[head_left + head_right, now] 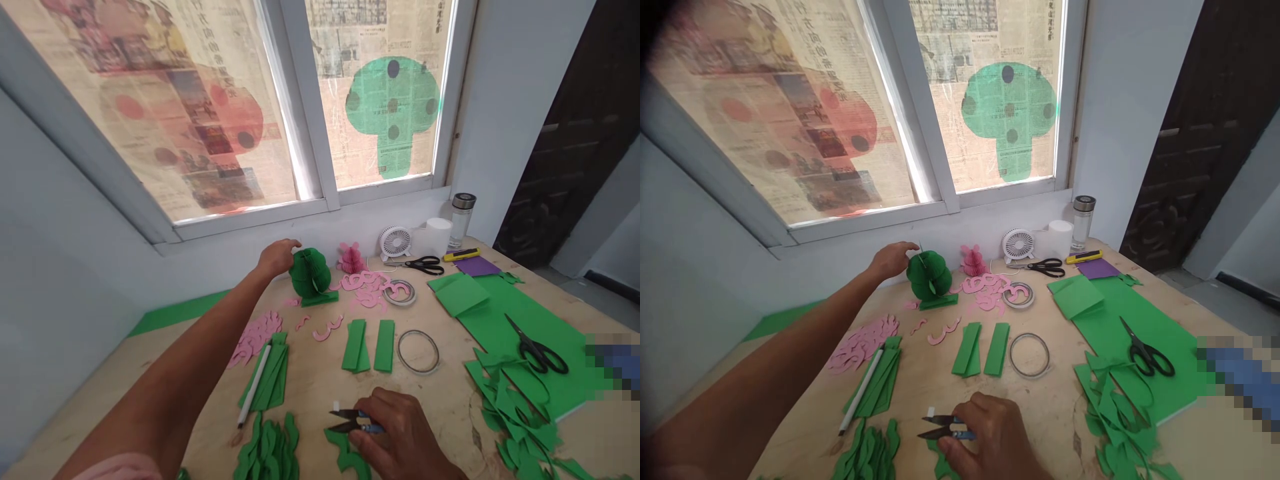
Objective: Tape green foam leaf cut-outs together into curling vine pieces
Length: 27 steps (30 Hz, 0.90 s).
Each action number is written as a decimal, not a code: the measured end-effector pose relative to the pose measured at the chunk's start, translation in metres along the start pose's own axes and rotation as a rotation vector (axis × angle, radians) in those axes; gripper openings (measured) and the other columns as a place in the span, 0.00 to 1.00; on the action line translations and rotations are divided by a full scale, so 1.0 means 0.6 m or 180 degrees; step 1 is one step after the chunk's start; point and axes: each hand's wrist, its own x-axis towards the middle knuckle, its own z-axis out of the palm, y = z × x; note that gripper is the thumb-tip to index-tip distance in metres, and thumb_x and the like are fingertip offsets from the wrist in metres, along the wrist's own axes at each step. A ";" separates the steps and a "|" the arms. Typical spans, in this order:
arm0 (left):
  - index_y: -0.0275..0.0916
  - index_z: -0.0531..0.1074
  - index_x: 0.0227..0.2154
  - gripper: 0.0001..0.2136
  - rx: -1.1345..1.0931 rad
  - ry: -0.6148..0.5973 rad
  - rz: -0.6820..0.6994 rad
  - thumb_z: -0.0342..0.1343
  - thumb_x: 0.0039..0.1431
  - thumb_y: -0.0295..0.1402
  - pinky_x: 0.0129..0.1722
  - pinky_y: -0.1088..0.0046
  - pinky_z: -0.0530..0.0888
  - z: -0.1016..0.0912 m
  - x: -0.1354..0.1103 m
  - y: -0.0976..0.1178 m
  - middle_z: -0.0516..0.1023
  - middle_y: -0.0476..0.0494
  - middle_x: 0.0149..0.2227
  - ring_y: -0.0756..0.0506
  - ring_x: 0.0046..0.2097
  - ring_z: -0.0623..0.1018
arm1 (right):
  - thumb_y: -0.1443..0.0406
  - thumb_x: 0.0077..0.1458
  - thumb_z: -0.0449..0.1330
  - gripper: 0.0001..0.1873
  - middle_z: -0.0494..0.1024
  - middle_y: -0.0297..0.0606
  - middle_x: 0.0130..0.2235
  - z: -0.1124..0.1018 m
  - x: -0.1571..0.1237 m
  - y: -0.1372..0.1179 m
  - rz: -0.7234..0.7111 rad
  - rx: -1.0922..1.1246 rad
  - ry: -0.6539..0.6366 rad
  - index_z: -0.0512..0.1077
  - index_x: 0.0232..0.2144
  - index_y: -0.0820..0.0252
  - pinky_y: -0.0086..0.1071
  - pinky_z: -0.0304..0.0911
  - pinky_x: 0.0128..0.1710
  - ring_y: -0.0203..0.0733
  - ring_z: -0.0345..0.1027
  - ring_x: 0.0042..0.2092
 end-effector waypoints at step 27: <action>0.41 0.48 0.61 0.41 -0.1416 0.0391 -0.0125 0.57 0.42 0.23 0.45 0.66 0.70 0.085 0.027 -0.006 0.71 0.40 0.49 0.41 0.50 0.72 | 0.54 0.54 0.54 0.14 0.71 0.37 0.26 0.008 -0.003 0.007 -0.0017 0.0022 -0.0007 0.71 0.31 0.59 0.29 0.51 0.27 0.39 0.66 0.29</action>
